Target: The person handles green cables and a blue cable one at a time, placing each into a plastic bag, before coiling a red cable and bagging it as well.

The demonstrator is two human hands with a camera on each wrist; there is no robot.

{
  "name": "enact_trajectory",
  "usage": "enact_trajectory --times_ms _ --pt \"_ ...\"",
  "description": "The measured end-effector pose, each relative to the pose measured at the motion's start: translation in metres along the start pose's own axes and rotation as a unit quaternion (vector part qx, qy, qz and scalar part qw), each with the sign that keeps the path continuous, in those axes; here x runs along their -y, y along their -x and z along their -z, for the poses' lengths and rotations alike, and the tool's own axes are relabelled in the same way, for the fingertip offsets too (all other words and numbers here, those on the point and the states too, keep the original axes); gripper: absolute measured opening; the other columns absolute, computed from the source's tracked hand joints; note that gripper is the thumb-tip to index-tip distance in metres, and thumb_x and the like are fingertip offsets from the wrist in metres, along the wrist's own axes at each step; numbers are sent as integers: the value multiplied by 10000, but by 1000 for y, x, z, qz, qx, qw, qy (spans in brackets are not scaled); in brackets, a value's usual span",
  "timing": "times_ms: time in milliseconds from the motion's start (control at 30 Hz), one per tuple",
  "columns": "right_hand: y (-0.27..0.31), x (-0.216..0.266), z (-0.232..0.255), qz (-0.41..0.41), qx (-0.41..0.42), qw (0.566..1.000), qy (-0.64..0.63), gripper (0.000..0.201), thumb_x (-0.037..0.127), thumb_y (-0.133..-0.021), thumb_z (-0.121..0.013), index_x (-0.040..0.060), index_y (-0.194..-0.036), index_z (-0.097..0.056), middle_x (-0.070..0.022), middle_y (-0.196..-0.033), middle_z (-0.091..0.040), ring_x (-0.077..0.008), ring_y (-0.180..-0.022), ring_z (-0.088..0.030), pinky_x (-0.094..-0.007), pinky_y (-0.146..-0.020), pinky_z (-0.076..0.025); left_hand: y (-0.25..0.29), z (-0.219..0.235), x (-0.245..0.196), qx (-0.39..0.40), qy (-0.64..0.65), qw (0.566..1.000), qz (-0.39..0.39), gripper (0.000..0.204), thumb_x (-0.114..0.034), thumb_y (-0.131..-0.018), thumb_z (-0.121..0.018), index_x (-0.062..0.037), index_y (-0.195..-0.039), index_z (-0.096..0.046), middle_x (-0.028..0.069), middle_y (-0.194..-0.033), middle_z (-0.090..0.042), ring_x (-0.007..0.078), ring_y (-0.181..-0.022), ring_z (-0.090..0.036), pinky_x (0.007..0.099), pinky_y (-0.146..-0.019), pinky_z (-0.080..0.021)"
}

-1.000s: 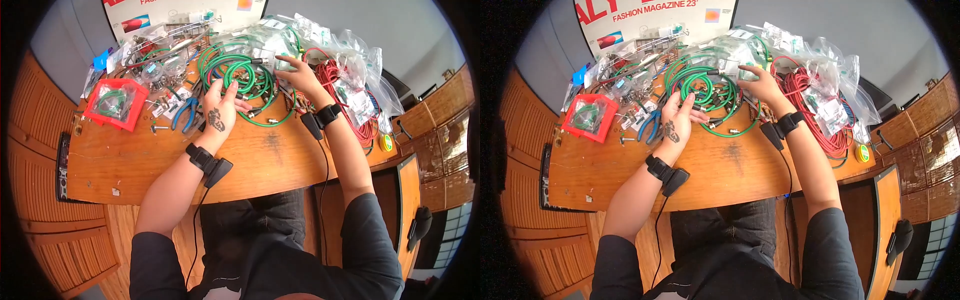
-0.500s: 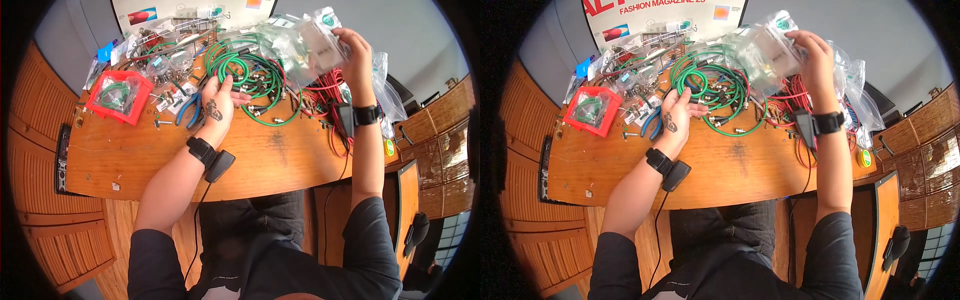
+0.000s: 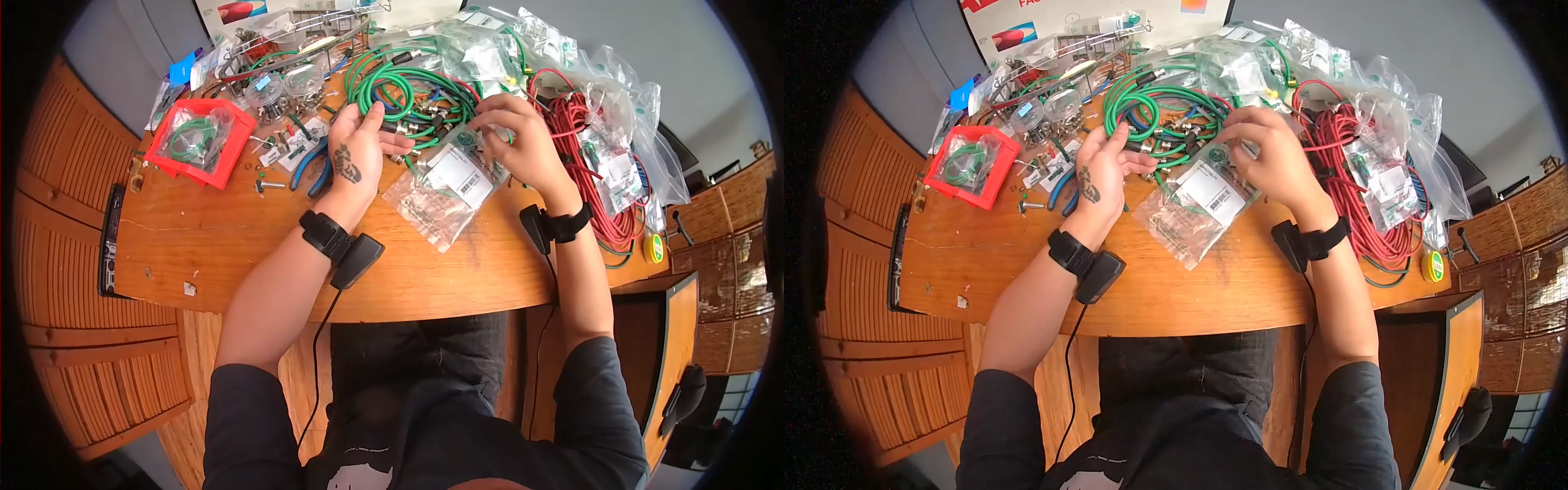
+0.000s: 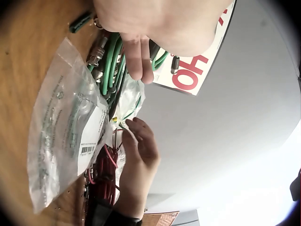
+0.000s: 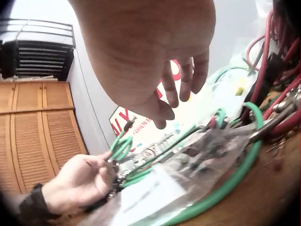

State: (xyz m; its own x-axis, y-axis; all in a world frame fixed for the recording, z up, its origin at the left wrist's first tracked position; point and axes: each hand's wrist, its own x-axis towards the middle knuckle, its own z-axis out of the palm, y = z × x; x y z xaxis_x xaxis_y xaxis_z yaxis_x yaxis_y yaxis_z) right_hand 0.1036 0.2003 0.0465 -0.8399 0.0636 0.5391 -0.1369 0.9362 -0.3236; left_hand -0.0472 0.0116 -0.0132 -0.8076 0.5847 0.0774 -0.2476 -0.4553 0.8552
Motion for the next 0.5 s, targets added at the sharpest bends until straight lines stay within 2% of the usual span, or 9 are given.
enact_trajectory --times_ms 67,133,200,300,400,500 --pt "-2 17 1 -15 117 988 -103 177 -18 -748 -617 38 -887 -713 -109 -1000 -666 -301 -952 -634 -375 -851 -512 1 -1 0 9 -23 1000 10 238 -232 -996 -553 2 -1030 -528 113 -885 -627 263 -612 -685 344 -560 -569" --pt "6 19 -14 8 148 981 -126 171 6 -747 -652 42 -903 -713 -100 -998 -664 -290 -941 -637 -372 -813 -521 3 -4 -1 16 -31 999 8 241 -236 -991 -563 3 -1009 -536 111 -865 -636 250 -593 -681 324 -529 -562" --pt "11 18 -20 30 143 986 -78 207 76 -753 -717 65 -960 -711 -92 -988 -635 -296 -927 -634 -380 -797 -521 3 -4 -2 35 -64 997 6 247 -235 -986 -570 10 -1008 -545 111 -853 -645 236 -576 -678 299 -501 -553" --pt "14 12 -17 9 140 990 -33 293 162 -745 -765 107 -1025 -703 -90 -975 -597 -308 -909 -627 -398 -780 -515 2 -1 -3 49 -101 994 8 251 -227 -982 -574 21 -1019 -553 114 -846 -652 224 -551 -671 277 -476 -541" --pt "16 13 -17 -24 173 985 1 329 202 -738 -778 141 -1051 -700 -91 -961 -578 -313 -893 -623 -415 -767 -508 2 -3 -7 53 -132 990 -7 243 -212 -982 -572 27 -1028 -555 115 -851 -652 216 -535 -666 264 -460 -531" --pt "14 11 -18 -17 181 983 5 300 185 -740 -776 140 -1023 -690 -92 -949 -581 -321 -900 -623 -425 -757 -505 1 -4 -9 53 -136 989 -6 247 -200 -983 -567 42 -1026 -541 112 -807 -640 210 -536 -670 262 -447 -526"
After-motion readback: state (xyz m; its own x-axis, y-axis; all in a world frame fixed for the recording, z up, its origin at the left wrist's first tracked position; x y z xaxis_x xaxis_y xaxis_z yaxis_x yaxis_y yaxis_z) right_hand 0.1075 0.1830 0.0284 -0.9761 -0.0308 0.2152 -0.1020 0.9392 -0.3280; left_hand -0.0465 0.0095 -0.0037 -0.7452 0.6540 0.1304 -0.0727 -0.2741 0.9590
